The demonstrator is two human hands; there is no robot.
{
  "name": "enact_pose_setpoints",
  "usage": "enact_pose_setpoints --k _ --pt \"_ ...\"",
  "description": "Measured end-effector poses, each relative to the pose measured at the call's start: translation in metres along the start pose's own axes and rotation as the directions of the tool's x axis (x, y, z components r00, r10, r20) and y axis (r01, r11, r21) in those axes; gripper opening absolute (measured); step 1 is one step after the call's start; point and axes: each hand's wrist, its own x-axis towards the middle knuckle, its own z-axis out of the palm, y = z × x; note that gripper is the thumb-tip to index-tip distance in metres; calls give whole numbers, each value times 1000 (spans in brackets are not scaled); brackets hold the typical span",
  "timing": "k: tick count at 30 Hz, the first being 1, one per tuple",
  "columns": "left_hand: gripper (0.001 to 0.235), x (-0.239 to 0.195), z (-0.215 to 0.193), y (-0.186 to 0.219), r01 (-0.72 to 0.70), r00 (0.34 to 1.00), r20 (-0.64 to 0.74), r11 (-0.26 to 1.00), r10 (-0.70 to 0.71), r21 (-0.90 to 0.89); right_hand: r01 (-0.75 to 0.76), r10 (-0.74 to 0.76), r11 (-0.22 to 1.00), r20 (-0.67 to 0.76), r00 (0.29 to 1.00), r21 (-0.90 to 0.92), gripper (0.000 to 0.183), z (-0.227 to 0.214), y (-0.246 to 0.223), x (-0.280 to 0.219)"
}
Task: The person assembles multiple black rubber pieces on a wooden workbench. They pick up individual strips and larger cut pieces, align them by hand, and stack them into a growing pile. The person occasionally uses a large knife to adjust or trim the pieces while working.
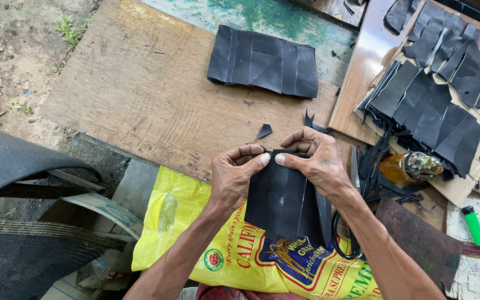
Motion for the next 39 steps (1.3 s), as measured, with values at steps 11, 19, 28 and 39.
enact_pose_setpoints --k 11,19,28,39 --pt "23 3 -4 -12 -190 982 67 927 178 324 120 -105 940 64 992 -320 36 9 -24 -5" --pt "27 16 -3 39 -271 955 164 510 247 816 252 -544 508 -80 835 -824 41 -3 -24 -7" --pt "28 29 -17 32 -406 825 363 8 434 914 238 -567 638 -238 788 -732 52 17 44 -12" --pt "21 -1 -14 73 -414 863 439 -150 248 898 372 -654 511 -70 753 -775 41 38 45 -12"
